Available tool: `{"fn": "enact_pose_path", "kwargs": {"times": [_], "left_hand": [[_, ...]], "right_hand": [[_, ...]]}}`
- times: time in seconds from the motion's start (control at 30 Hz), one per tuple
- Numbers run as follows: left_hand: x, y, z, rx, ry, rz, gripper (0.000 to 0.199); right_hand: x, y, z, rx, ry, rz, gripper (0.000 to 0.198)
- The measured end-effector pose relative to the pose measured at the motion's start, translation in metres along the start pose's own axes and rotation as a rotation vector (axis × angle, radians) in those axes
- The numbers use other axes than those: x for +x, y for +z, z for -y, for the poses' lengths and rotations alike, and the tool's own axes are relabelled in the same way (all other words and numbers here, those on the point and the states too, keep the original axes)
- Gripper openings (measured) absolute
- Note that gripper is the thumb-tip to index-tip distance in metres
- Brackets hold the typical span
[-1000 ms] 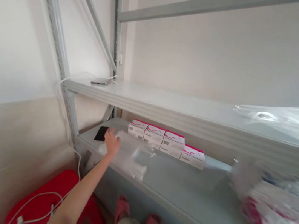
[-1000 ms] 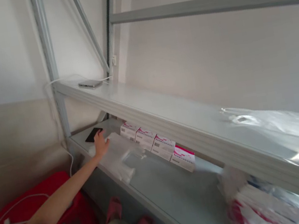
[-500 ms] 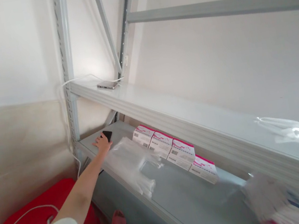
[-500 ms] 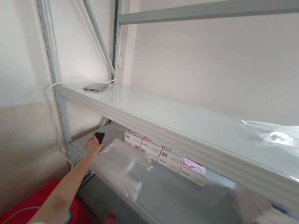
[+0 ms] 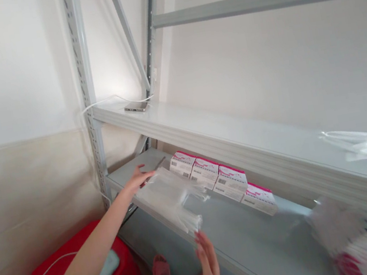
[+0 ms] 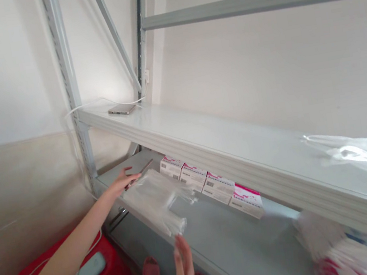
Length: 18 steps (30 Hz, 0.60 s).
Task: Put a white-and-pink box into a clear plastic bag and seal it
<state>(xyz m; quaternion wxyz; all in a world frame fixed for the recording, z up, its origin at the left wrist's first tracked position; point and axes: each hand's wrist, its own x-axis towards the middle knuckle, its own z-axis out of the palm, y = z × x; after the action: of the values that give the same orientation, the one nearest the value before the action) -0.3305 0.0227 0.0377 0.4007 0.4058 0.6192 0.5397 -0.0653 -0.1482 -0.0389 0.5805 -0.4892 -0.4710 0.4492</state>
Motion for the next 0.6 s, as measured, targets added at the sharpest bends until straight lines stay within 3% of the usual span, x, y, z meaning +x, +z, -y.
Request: {"fn": "enact_pose_path", "kwargs": {"times": [0.13,0.2,0.27,0.43,0.6], "left_hand": [[-0.101,0.058,-0.005,-0.348,0.051,0.226,0.093],[-0.144,0.083,-0.003,-0.394,0.028,0.353,0.092],[-0.171,0.100,0.000,-0.399,0.014,0.378,0.086],[-0.190,0.114,0.005,-0.341,0.079,0.378,0.082],[-0.198,0.115,0.007,-0.292,0.158,0.376,0.081]], "right_hand": [[0.048,0.037,0.020,0.140,0.017,-0.022,0.051],[0.060,0.042,0.028,0.313,0.059,-0.015,0.062],[0.061,0.037,0.033,0.453,0.076,-0.008,0.065],[0.042,0.013,0.036,0.528,0.092,-0.102,0.057],[0.034,0.009,0.043,0.640,0.085,-0.074,0.047]]}}
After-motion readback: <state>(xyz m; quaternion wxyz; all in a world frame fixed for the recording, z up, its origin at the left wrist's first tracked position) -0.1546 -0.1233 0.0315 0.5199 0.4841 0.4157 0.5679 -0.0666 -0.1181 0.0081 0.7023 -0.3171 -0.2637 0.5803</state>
